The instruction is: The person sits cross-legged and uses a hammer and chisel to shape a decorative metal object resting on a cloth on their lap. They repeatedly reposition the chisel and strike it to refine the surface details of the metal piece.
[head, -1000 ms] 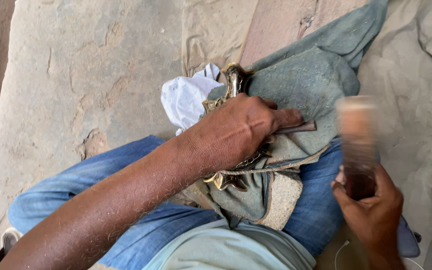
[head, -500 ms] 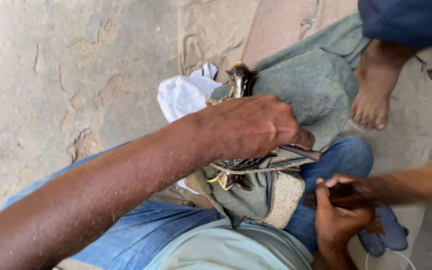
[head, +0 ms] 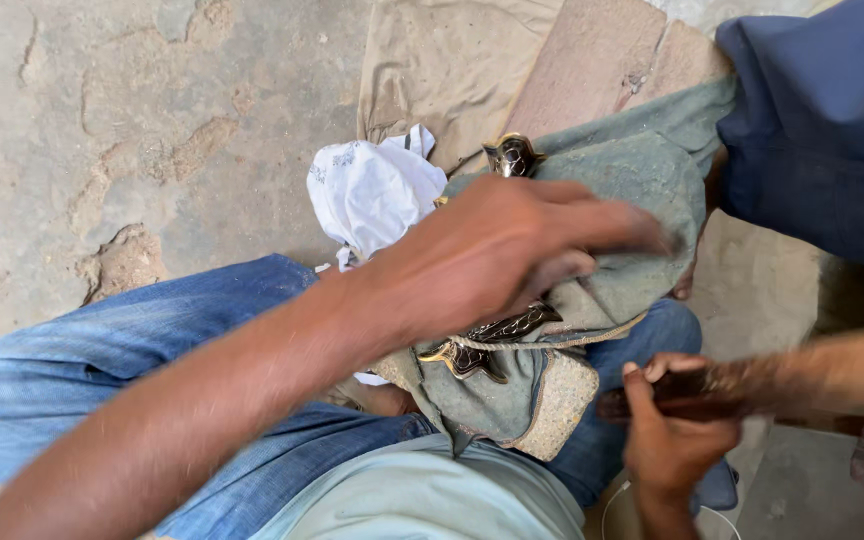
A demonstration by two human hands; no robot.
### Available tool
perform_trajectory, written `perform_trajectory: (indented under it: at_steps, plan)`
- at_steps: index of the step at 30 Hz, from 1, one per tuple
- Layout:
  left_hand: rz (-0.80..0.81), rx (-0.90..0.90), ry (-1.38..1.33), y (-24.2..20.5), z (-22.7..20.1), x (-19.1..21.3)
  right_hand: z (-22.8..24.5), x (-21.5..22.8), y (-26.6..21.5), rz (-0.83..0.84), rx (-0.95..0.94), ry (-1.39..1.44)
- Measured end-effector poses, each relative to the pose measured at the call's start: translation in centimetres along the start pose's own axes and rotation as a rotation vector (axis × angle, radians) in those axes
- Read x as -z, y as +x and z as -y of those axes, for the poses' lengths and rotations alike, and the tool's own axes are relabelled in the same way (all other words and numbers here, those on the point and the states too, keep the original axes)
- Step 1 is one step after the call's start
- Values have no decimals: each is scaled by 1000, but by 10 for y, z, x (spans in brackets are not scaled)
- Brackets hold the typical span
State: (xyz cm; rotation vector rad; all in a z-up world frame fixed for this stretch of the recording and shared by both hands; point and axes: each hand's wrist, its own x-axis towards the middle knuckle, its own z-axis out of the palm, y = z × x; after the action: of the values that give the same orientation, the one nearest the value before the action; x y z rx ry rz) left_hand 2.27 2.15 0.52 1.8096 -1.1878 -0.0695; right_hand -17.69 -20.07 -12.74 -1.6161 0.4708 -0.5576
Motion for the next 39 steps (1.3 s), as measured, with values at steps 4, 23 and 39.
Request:
perform_trajectory:
  at_steps: [4, 23, 39]
  plan:
    - [-265, 434, -96, -30, -14, -11, 82, 12, 50, 388, -225, 18]
    - [-571, 587, 55, -44, -20, -54, 211, -66, 153, 870, 660, -1124]
    - [-200, 443, -53, -10, -9, -16, 76, 71, 135, 695, -64, -801]
